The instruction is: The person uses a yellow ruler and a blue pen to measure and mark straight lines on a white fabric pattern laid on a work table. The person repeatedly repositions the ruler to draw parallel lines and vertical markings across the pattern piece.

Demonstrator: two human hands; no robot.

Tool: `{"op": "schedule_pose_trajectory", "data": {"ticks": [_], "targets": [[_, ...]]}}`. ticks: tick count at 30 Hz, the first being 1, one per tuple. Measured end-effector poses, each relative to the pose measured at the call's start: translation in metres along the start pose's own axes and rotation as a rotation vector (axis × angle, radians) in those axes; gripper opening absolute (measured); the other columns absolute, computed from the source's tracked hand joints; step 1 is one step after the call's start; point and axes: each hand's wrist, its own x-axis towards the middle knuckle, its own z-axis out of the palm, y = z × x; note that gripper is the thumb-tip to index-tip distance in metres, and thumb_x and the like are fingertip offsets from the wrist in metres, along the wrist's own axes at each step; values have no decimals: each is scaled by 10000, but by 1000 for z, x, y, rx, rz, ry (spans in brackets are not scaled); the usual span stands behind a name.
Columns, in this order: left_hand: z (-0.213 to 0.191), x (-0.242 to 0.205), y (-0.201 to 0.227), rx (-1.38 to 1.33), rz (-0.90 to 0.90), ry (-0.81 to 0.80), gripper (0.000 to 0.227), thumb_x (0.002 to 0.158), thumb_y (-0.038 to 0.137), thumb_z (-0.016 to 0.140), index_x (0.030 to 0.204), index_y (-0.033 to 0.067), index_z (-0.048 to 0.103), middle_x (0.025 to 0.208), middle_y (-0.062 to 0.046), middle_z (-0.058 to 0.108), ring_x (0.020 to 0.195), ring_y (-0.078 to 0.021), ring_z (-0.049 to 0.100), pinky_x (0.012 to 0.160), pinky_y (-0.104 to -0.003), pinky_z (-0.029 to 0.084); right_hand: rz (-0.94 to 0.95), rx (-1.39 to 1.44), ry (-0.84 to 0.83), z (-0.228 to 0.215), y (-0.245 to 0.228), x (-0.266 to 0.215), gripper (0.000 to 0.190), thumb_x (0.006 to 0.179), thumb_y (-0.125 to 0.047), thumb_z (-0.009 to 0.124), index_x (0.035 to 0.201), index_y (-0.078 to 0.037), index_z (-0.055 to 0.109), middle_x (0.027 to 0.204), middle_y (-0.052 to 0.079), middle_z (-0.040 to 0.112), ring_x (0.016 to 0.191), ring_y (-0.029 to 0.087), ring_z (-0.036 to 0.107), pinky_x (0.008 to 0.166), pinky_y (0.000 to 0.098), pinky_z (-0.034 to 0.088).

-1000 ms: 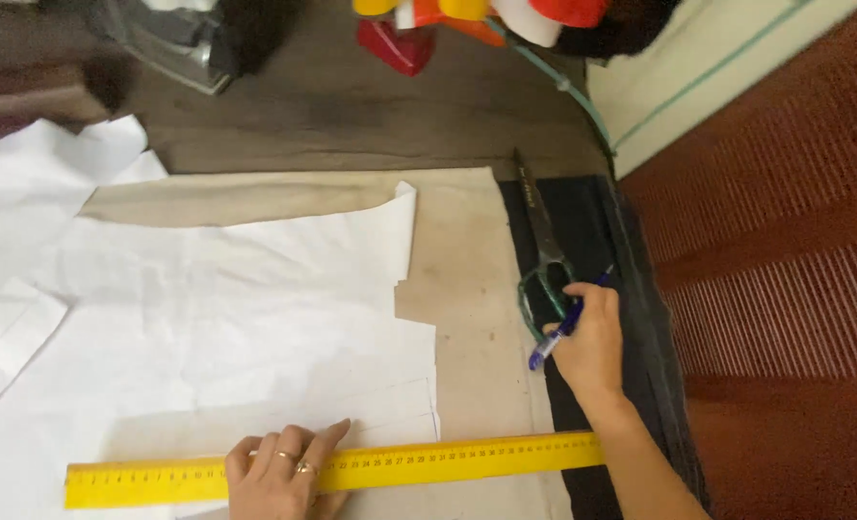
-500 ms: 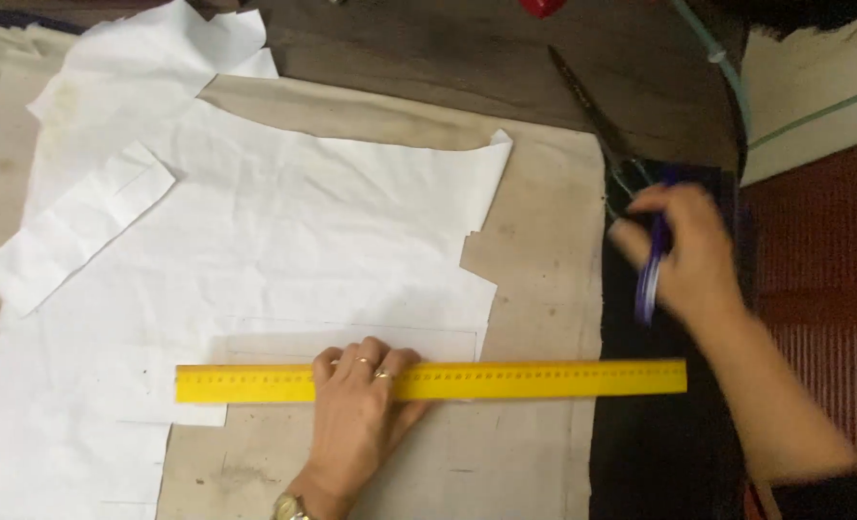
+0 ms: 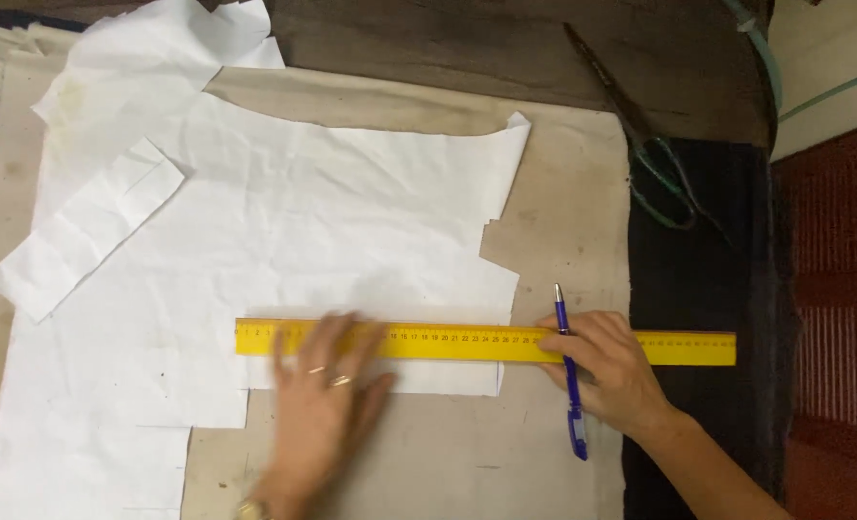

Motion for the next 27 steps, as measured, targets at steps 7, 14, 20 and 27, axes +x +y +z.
{"op": "schedule_pose_trajectory", "data": {"ticks": [7,14,20,27], "targets": [[-30,-42,-59,91,-120,12,602,861,358,616,1411,164,465,1500,-185,426,1383,-378,417,1128,-626,282,19,-44,64,2,1,-9,364,743,-212,835,1045,-152,640,1186,92,677,996,226,624,857,334,468],[-27,-39,-63,140,-86,17,554,891,335,592,1406,162,484,1486,-126,467,1380,-324,442,1137,-594,314,-39,-33,81,-7,5,-12,250,729,-170,819,898,-104,646,1114,127,688,951,224,654,861,365,493],[-18,-39,-60,180,-79,24,512,913,352,561,1390,171,525,1480,-57,489,1352,-292,481,1156,-567,314,9,-36,57,-10,3,-10,359,732,-233,817,1014,-98,641,1143,130,673,995,249,649,913,418,490],[-18,-39,-58,191,-13,98,405,938,303,573,1311,147,595,1382,-136,591,1260,-318,582,1127,-498,352,44,-8,91,4,-6,-5,316,717,-200,846,943,-119,642,1109,105,692,945,227,650,883,392,516]]}}
